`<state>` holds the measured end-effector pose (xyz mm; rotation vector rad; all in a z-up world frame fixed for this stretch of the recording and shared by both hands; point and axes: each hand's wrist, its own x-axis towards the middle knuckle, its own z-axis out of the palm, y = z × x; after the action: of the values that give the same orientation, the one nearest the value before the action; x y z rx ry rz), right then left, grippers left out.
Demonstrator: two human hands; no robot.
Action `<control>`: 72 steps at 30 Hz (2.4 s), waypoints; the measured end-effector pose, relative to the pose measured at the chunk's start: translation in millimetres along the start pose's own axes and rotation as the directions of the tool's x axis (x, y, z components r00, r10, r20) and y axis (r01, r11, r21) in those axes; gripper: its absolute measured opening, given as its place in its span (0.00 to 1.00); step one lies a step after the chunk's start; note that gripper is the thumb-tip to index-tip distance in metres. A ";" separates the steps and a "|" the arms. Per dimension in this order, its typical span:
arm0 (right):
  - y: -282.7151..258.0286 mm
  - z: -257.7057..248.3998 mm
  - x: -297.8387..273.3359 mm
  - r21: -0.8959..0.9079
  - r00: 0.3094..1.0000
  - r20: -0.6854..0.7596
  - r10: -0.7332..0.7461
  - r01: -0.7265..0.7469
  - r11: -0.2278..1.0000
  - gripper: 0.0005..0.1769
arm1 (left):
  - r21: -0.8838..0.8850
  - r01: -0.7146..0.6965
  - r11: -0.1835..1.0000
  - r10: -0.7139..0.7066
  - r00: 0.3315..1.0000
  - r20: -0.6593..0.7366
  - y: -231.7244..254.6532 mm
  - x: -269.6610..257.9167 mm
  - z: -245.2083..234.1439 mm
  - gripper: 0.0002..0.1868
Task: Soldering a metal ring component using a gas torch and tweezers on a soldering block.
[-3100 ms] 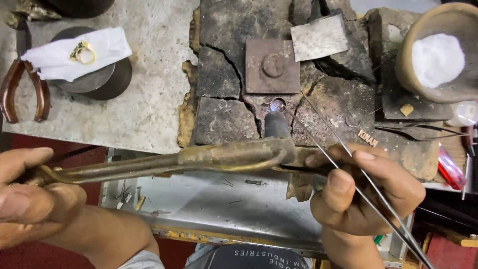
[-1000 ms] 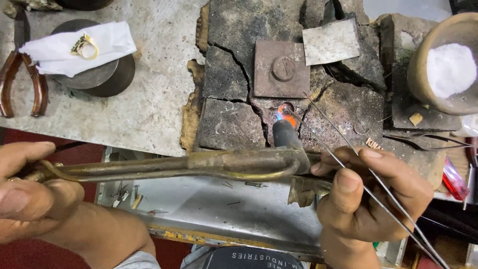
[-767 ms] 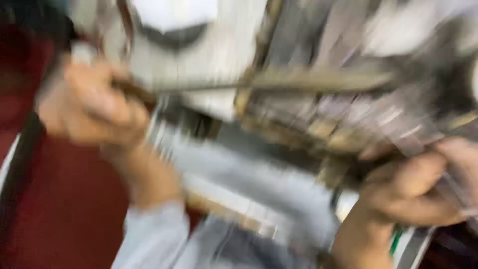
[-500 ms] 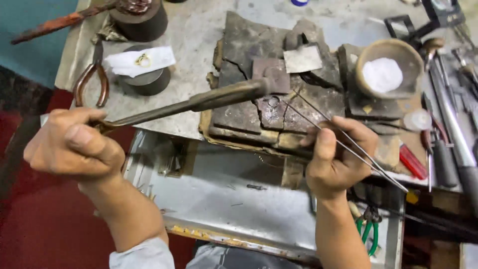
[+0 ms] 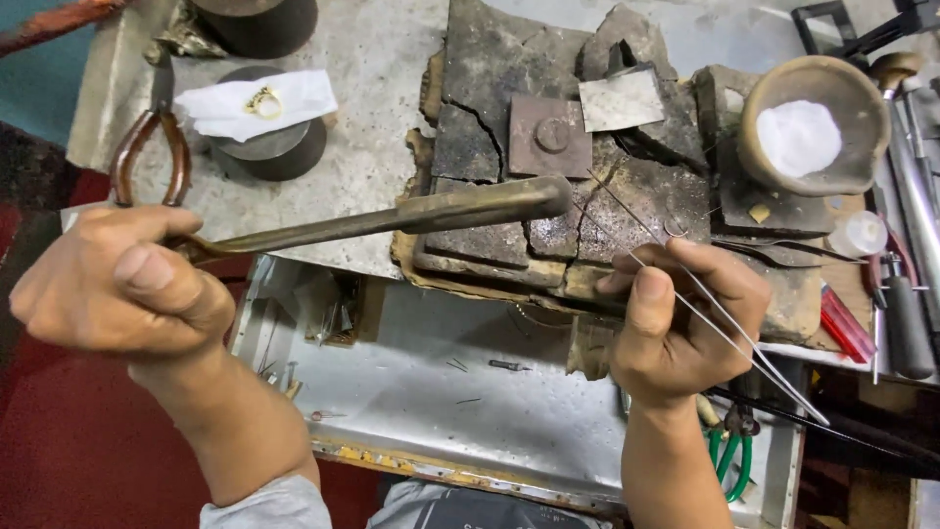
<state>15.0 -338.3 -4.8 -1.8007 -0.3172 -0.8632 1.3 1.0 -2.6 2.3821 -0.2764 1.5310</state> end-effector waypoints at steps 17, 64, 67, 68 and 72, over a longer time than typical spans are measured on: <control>11.8 1.9 2.3 -0.100 1.000 -0.009 -0.013 0.012 0.995 0.13 | -0.040 0.078 0.996 -0.075 0.993 0.088 -7.5 -29.9 13.7 0.35; 15.9 -1.5 0.6 -0.141 1.000 0.012 0.023 -0.021 0.990 0.15 | -0.038 0.164 0.986 -0.164 0.987 -0.002 -2.8 -40.5 16.6 0.36; 15.3 -1.4 1.6 -0.145 1.000 0.015 0.025 -0.023 0.989 0.15 | -0.044 0.186 0.982 -0.187 0.982 -0.007 -2.4 -42.5 17.0 0.36; 14.9 -1.5 1.7 -0.158 1.000 0.016 0.023 -0.020 0.987 0.15 | -0.035 0.194 0.980 -0.194 0.981 -0.002 -2.4 -43.3 17.0 0.37; 16.0 -3.6 0.4 -0.116 0.999 -0.012 0.043 -0.044 0.992 0.15 | -0.071 0.140 0.988 -0.142 0.990 -0.023 -3.2 -44.9 14.8 0.34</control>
<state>23.1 -348.1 -15.2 -1.9034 -0.2250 -0.8741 -3.7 -1.0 -49.7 2.2733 -0.1489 1.4655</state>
